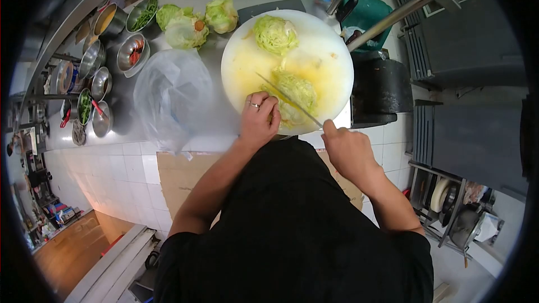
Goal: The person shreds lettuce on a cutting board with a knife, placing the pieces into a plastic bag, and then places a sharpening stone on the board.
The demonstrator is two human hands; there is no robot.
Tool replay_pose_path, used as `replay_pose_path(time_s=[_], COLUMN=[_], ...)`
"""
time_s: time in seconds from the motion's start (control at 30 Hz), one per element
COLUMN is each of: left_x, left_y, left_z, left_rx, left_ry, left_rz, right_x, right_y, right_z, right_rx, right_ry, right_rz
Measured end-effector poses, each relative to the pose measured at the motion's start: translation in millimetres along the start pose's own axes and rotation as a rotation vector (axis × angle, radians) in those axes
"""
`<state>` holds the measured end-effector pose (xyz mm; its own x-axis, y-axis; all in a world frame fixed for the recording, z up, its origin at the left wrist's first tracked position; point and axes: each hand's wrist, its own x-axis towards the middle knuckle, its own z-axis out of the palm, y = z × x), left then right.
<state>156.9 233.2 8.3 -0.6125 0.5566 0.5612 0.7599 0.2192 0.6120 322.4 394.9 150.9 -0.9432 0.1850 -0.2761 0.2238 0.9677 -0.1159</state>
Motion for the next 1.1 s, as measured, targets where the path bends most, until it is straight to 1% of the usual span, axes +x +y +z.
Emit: replay_pose_path(time_s=[0.03, 0.1, 0.13, 0.17, 0.2, 0.27, 0.33, 0.4, 0.47, 0.53, 0.57, 0.6, 0.67, 0.8, 0.87, 0.97, 1.03, 1.1], left_x=[0, 0, 0, -1, -1, 1, 0, 0, -1, 0, -1, -2, -1, -1, -2, -1, -1, -1], left_y=[1, 2, 2, 1, 1, 0, 0, -1, 0, 0, 0, 0, -2, 0, -1, -2, -1, -1], left_z=[0, 2, 2, 2, 2, 2, 2, 3, 4, 3, 3, 2, 3, 4, 3, 4, 2, 3], left_rx=[0.012, 0.02, 0.028, 0.027, 0.023, 0.02, 0.014, 0.014, 0.015, 0.017, 0.016, 0.014, 0.018, 0.014, 0.017, 0.018, 0.009, 0.015], left_ry=[0.004, 0.007, 0.015, 0.015, 0.009, 0.008, 0.004, 0.005, 0.005, 0.011, 0.01, -0.002, -0.01, 0.005, 0.006, 0.001, 0.003, 0.001], left_rz=[-0.002, -0.003, -0.004, -0.006, -0.003, 0.006, 0.006, 0.001, -0.011, 0.002, 0.002, -0.006, -0.009, -0.002, -0.011, 0.01, 0.012, 0.011], right_x=[-7, -16, -12, -2, 8, 14, 11, -4, -12, -6, 6, 16, 14, -13, -5, 9, 7, -6], right_y=[-6, -14, -10, -1, 1, 10, 7, -1, -5, -3, 5, 4, 9, -7, -1, 7, 2, -7], right_z=[-6, -13, 3, 33, 42, 45, 29, 2, 6, 25, 52, 53, 39, -5, 33, 48, 34, 1], right_rx=[0.002, -0.108, -0.108, -0.05, 0.006, 0.04, 0.081, -0.038, -0.065, -0.095, -0.043, 0.007, -0.019, -0.089, -0.052, -0.002, 0.016, -0.069], right_ry=[-0.002, -0.078, -0.081, -0.031, 0.022, 0.018, 0.013, 0.044, 0.017, -0.006, 0.036, 0.08, 0.079, 0.03, 0.046, 0.072, 0.078, 0.032], right_rz=[0.001, 0.016, 0.017, 0.002, -0.012, -0.008, -0.002, -0.031, -0.03, -0.034, -0.03, -0.026, -0.046, -0.043, -0.046, -0.047, -0.046, -0.042])
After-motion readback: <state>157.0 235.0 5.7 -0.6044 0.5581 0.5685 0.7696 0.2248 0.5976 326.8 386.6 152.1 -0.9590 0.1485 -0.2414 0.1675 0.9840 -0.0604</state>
